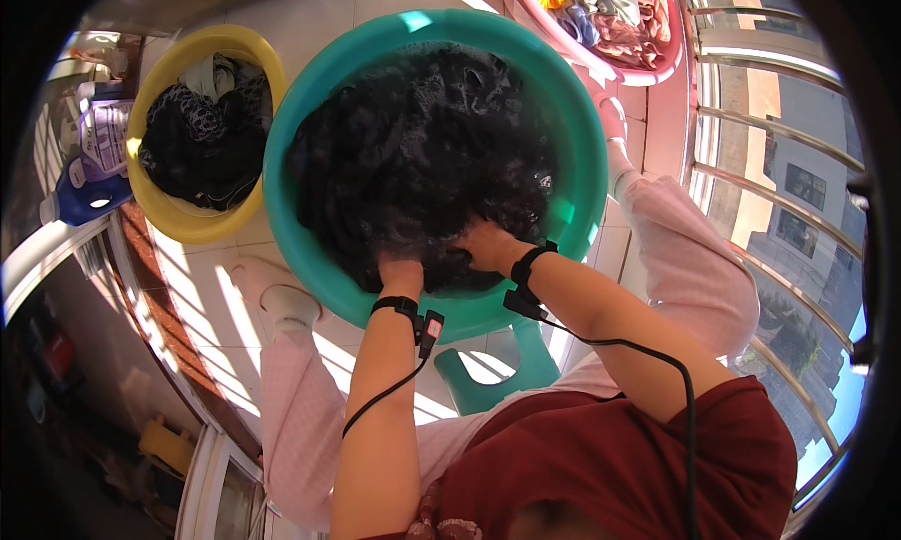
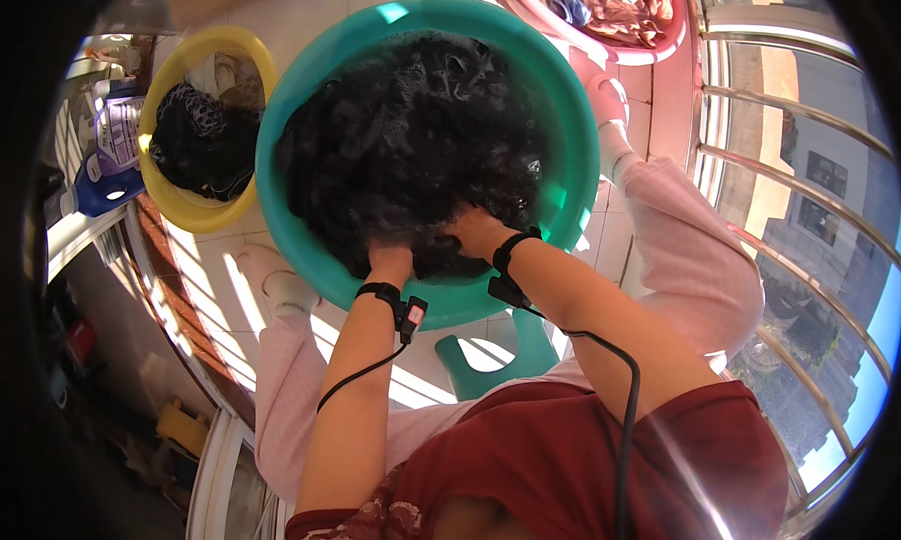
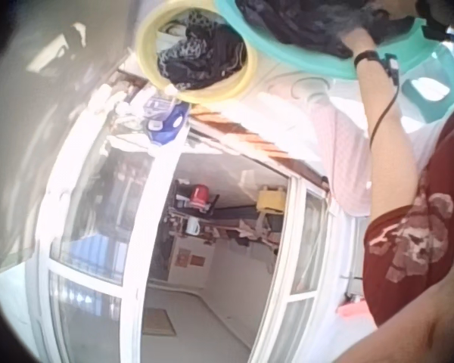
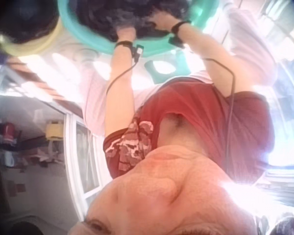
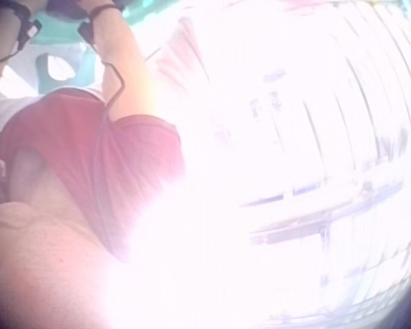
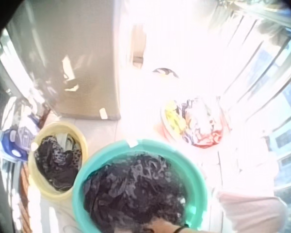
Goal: The person hand-washes dark garments in a teal basin filled with soapy water on a balcony. They repeatedly submerge, agitate, and wring the clothes, then transfer them to a yellow basin.
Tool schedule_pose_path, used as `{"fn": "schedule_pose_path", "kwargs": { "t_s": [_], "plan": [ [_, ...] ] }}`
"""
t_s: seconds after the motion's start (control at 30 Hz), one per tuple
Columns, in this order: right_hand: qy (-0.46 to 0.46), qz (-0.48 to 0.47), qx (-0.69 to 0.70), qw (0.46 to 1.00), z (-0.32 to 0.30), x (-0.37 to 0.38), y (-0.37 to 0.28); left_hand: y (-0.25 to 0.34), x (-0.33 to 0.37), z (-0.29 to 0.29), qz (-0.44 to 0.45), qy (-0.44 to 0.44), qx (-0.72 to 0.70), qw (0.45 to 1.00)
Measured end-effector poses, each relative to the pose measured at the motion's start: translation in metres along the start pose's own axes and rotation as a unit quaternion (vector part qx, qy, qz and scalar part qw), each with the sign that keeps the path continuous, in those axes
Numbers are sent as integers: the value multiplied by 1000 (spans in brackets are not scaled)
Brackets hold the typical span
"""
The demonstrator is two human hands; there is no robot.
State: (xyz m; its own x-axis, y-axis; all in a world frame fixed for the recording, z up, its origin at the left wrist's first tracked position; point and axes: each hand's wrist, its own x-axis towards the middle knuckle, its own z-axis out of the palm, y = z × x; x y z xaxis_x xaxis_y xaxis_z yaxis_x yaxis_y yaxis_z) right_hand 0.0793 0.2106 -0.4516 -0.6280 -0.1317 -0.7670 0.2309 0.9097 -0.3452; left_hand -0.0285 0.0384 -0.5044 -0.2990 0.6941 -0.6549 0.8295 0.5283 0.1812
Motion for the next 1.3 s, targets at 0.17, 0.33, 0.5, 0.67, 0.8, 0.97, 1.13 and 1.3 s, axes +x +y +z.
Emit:
{"fn": "schedule_pose_path", "kwargs": {
  "t_s": [0.17, 0.33, 0.5, 0.67, 0.8, 0.97, 1.13, 1.3],
  "plan": [
    [-94, 3, 96, 991, 27, 27, 2, 2, 1, -5, -58, 47, -56, 996],
    [-115, 71, 144, 980, 5, 9, 0, -5, -48, -72, 58, -93, -1, 994],
    [131, -137, 334, 924, -42, -55, -10, -3, -94, -148, 114, 35, -118, 986],
    [293, -259, 353, 850, -84, -87, -39, 7, -135, -231, 251, 227, -146, 930],
    [344, -256, 328, 842, -122, -95, -65, -2, -172, -272, 223, 307, -175, 908],
    [421, -279, 346, 791, -176, -117, -77, -27, -194, -279, 203, 402, -275, 850],
    [448, -183, 247, 839, -201, -136, -81, -31, -198, -272, 83, 365, -201, 905],
    [426, -208, 271, 838, -211, -137, -107, 0, -191, -257, 78, 393, -211, 892]
  ]
}}
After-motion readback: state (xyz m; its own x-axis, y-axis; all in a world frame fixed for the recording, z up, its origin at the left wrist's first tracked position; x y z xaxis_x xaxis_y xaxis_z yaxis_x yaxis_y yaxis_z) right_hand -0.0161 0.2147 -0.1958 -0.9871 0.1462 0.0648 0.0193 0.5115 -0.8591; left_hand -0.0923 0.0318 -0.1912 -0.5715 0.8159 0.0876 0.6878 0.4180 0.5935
